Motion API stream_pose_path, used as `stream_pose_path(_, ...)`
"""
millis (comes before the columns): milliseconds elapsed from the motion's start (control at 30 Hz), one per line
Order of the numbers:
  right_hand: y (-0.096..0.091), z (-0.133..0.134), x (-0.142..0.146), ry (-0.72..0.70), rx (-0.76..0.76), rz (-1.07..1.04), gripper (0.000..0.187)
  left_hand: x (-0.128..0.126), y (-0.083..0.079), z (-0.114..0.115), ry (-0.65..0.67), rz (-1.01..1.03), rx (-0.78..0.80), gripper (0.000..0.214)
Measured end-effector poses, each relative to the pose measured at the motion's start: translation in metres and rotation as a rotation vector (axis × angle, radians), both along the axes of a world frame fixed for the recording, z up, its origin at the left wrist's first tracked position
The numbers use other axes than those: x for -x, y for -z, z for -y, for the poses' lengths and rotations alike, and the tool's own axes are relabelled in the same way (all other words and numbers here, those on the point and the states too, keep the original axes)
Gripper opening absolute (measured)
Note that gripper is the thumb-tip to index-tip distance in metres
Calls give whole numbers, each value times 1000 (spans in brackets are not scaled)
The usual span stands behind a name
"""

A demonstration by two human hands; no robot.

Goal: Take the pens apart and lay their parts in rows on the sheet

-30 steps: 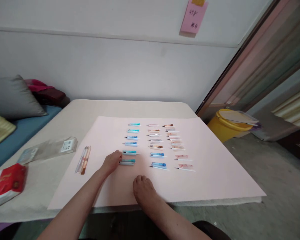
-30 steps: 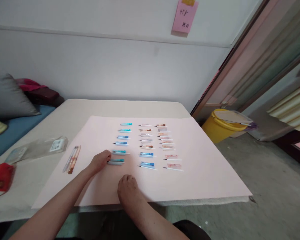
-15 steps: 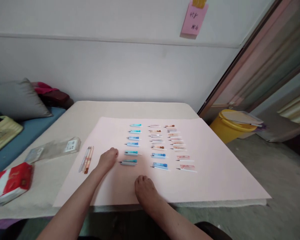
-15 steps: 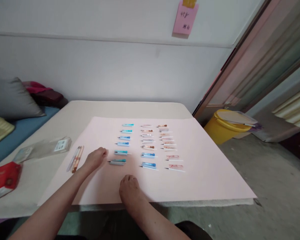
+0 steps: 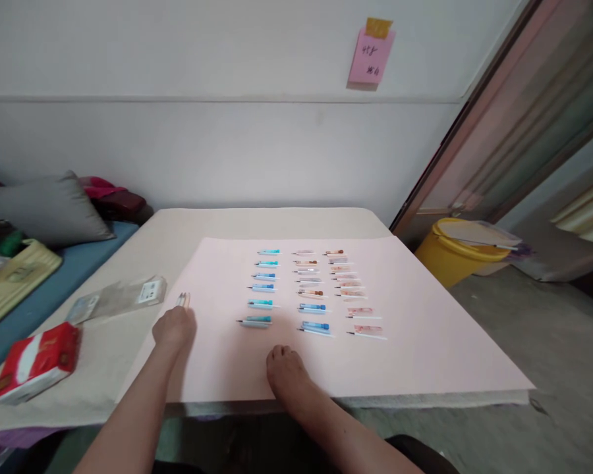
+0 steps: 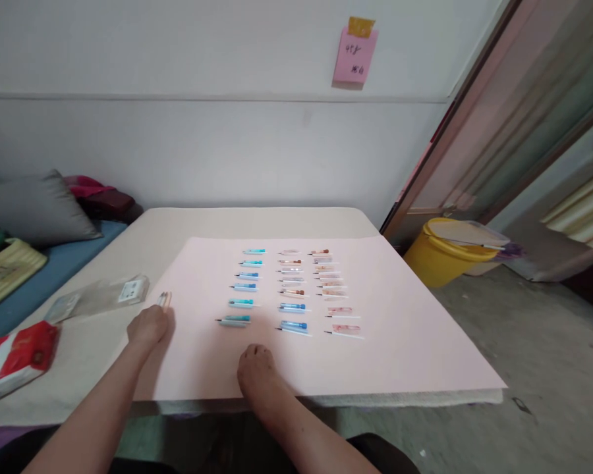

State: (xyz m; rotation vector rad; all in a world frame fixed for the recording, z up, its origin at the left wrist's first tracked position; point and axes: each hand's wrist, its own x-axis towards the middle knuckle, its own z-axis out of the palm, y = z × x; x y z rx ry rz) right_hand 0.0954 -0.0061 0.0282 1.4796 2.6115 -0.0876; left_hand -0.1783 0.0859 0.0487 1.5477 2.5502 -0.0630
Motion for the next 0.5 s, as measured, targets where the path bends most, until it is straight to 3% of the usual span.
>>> stream_pose_path(100,-2,2,-1,-9,-20,11,28,1,-4,-3,-57,91,-30,36)
stream_pose_path(267,-6,4,-2,-13,-12,-16,27,-3,-16,-8,-128,495,-71,26)
stream_pose_path(400,-14,1,-6,44,115,-152,27,-50,-20,15,-87,738,-169,31)
stream_pose_path(500,-26,-4,-9,154,378,-613,19,-97,-20,46,-168,1348,-187,25)
